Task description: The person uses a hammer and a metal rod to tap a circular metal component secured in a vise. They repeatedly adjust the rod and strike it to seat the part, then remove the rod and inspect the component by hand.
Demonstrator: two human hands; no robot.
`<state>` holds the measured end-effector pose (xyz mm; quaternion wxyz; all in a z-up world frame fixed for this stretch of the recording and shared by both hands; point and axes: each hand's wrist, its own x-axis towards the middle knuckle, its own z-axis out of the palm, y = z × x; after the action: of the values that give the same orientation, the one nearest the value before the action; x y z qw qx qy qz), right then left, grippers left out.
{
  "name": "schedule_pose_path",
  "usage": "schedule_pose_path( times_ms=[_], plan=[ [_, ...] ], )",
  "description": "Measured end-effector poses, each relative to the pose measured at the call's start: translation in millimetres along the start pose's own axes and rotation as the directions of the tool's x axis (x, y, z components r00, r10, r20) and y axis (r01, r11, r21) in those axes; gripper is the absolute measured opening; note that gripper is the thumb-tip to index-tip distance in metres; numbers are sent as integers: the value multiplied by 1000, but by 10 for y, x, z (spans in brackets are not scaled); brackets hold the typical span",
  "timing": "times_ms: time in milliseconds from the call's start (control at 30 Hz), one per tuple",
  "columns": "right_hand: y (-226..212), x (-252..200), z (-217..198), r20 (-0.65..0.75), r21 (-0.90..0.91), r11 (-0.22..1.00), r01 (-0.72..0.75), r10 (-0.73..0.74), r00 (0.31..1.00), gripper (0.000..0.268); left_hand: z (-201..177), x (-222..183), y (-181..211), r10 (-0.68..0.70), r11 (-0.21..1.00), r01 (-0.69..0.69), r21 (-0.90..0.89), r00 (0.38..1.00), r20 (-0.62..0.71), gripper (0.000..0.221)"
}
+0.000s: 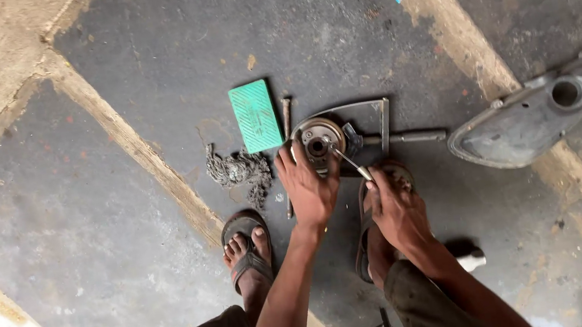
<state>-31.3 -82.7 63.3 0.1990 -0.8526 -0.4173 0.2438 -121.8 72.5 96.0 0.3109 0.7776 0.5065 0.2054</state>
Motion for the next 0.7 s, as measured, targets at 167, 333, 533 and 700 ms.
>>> schedule_pose_path(
  times_ms=[167,333,533,700],
  plan=[
    [30,156,-231,180,84,987,-137,120,976,42,44,0,-103,131,981,-129,141,991,1,73],
    [363,208,-353,247,248,958,-143,80,966,40,1,-10,42,95,782,59,-620,972,213,42],
    [740,-158,-403,135,237,961,-141,111,985,36,-33,-195,22,-98,956,181,-231,940,328,37],
    [959,-443,-401,-19,82,994,-71,73,997,35,178,-528,-1165,23,993,-26,119,999,23,32]
  ],
)
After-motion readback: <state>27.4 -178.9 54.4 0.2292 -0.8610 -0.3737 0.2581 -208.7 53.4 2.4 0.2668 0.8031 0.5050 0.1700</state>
